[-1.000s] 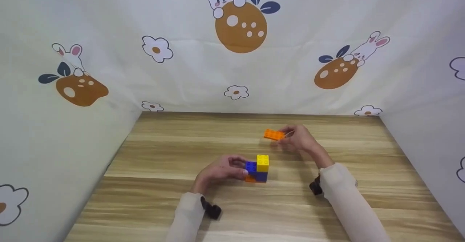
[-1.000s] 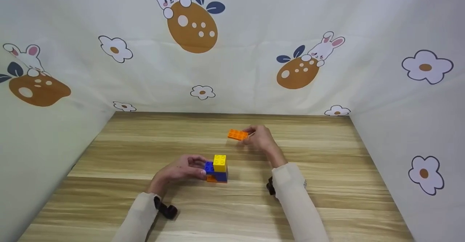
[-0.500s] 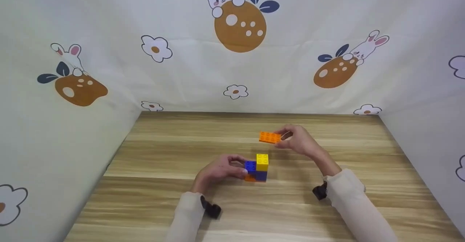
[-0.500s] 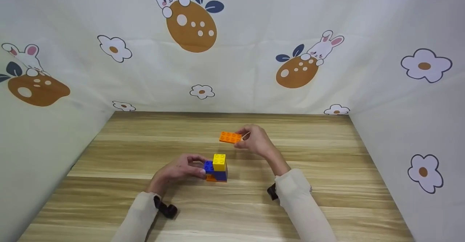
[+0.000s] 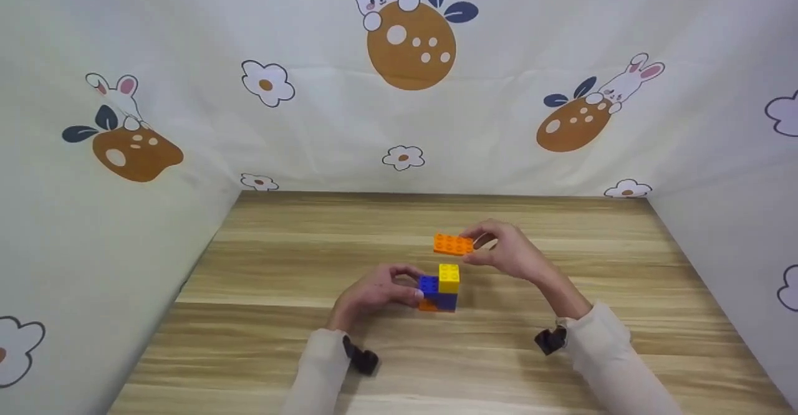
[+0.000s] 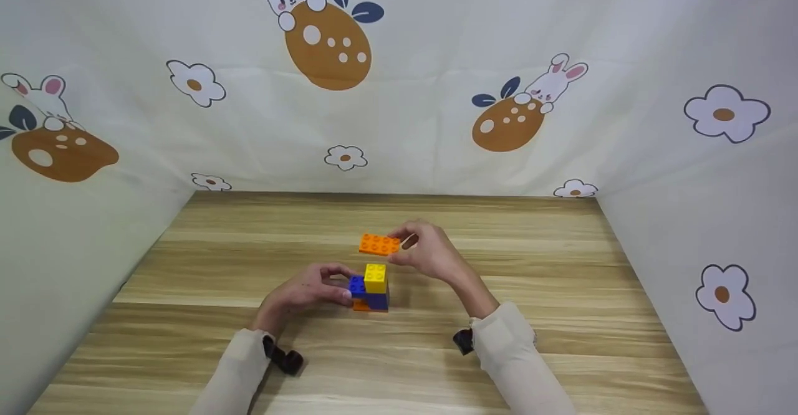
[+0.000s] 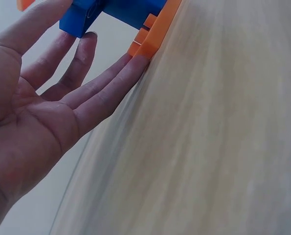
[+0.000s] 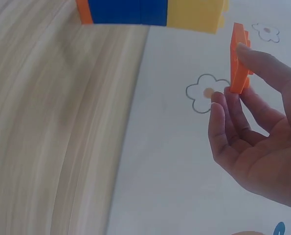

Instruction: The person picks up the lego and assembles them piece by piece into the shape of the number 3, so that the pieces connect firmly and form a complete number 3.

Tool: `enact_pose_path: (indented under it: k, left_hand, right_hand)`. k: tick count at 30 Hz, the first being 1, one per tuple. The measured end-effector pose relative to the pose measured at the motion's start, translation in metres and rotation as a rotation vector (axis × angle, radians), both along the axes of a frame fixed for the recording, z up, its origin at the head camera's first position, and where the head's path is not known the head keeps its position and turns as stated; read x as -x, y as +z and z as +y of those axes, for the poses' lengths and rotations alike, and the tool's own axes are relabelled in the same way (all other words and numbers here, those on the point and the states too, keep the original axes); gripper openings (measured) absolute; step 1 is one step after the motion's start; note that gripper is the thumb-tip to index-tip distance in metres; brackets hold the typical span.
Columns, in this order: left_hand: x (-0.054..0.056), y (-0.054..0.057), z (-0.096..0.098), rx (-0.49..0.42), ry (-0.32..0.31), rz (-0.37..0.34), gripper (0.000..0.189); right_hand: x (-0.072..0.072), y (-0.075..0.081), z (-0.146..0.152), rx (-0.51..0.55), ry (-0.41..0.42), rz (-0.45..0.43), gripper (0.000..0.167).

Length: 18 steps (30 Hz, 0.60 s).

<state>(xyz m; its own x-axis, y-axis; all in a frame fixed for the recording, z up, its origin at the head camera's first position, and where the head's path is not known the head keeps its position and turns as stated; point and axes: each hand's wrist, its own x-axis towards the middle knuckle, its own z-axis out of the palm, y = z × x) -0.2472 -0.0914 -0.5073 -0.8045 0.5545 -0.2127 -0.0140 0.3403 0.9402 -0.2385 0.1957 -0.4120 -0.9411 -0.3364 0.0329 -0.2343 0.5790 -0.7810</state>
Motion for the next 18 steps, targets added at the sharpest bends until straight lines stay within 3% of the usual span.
enact_pose_path:
  k: [7, 18]
  left_hand:
    - [0.002, -0.003, 0.002, -0.044, 0.0, 0.023, 0.047]
    - [0.0, 0.001, 0.0, -0.002, 0.013, 0.01, 0.046]
  right_hand:
    - [-0.011, -0.003, -0.005, 0.044, 0.051, 0.013, 0.039]
    - [-0.02, -0.005, -0.013, 0.044, 0.111, 0.042, 0.036]
